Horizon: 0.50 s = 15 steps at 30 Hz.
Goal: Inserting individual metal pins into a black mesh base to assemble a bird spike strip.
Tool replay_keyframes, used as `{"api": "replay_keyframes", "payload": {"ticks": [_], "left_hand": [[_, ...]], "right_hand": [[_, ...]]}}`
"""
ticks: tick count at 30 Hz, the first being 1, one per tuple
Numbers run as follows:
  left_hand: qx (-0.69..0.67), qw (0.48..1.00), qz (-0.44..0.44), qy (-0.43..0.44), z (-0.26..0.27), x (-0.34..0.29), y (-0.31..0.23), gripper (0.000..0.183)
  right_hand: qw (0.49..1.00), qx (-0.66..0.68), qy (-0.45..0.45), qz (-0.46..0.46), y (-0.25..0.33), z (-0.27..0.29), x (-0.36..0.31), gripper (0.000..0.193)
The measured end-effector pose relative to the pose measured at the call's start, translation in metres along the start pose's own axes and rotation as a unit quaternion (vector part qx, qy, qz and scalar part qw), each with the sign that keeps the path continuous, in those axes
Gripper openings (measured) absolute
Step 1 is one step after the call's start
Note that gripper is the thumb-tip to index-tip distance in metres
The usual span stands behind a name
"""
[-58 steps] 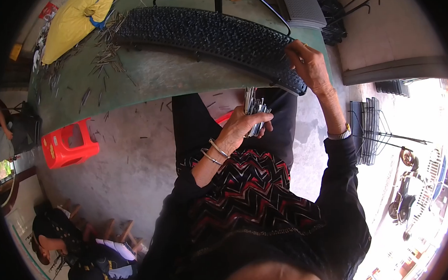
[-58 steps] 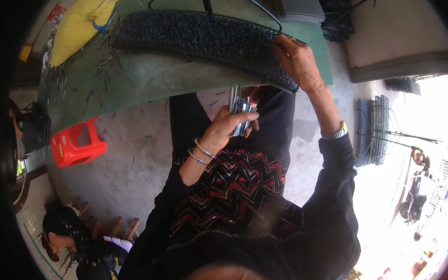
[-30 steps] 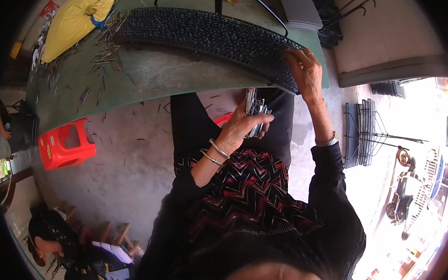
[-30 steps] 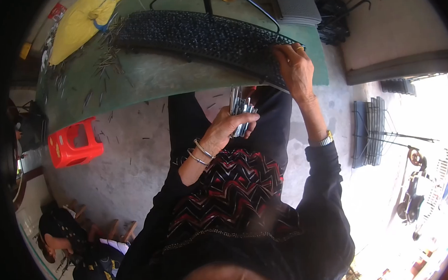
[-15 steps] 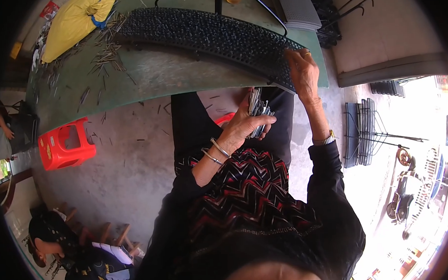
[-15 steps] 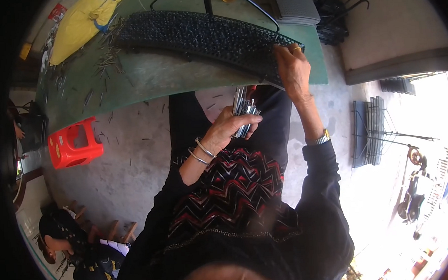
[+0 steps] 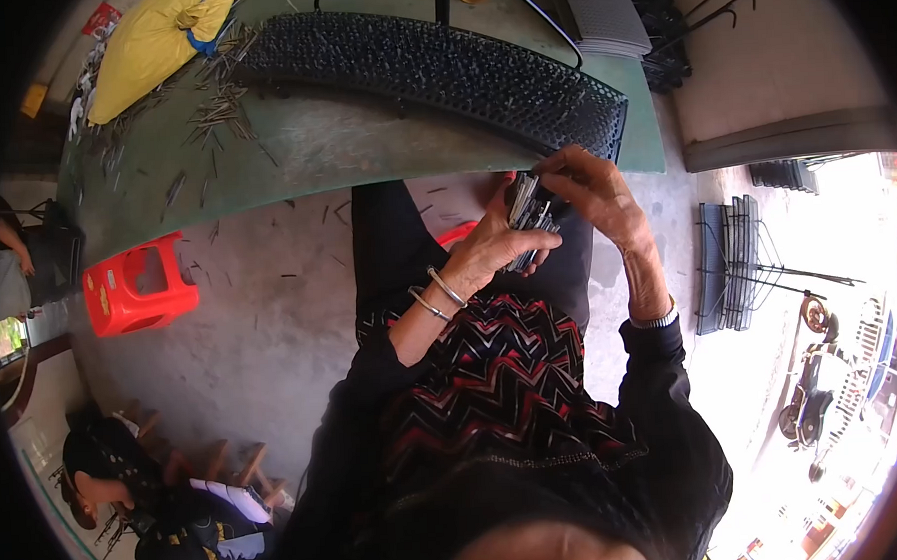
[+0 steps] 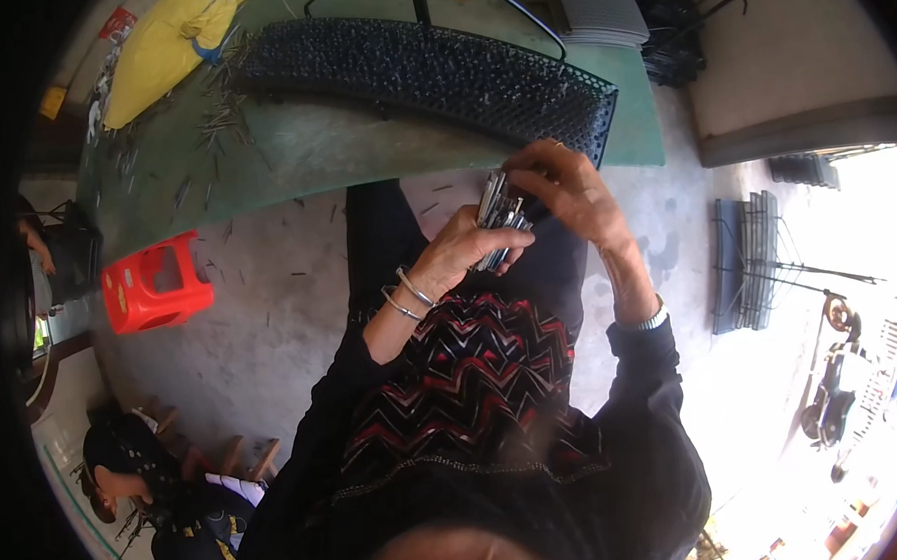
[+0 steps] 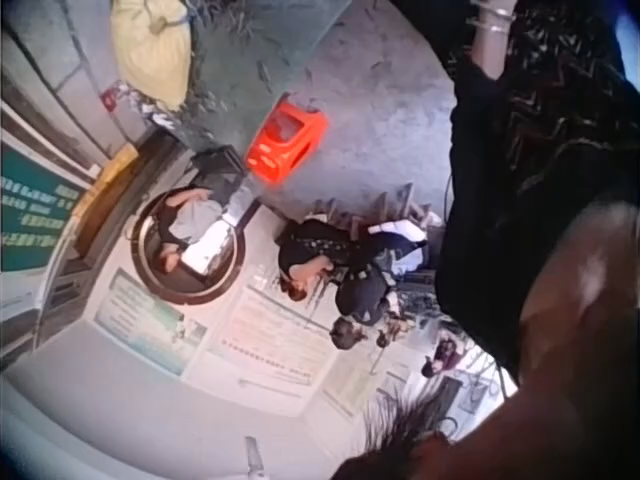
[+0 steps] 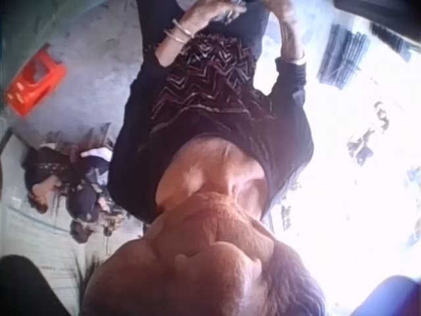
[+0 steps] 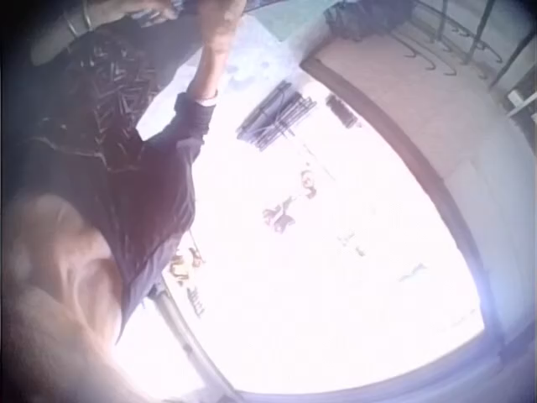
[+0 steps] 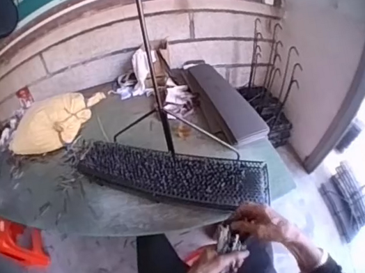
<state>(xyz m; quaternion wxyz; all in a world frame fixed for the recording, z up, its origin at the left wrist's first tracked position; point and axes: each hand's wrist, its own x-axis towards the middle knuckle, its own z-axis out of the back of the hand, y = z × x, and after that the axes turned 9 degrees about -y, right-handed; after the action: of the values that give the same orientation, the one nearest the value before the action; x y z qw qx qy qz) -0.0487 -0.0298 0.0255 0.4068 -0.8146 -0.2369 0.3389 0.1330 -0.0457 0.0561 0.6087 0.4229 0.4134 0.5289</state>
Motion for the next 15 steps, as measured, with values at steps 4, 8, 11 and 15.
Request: {"api": "replay_keyframes", "payload": {"ticks": [4, 8, 11, 15], "left_hand": [[-0.008, 0.999, 0.048, 0.025, 0.002, 0.002, 0.006, 0.018], [-0.022, 0.999, 0.029, 0.011, 0.004, 0.009, 0.006, 0.022], [-0.029, 0.998, 0.057, 0.01, 0.015, 0.021, 0.006, 0.038], [-0.034, 0.997, 0.075, 0.01, 0.016, 0.026, 0.009, 0.042]], "right_hand": [[0.997, 0.0, 0.037, -0.074, -0.007, 0.007, 0.004, 0.012], [0.998, 0.038, -0.009, -0.055, -0.012, 0.001, 0.003, 0.01], [0.989, 0.058, -0.135, -0.024, -0.009, -0.002, 0.01, 0.009], [0.927, -0.132, -0.334, 0.104, -0.004, -0.002, 0.03, 0.008]]}}
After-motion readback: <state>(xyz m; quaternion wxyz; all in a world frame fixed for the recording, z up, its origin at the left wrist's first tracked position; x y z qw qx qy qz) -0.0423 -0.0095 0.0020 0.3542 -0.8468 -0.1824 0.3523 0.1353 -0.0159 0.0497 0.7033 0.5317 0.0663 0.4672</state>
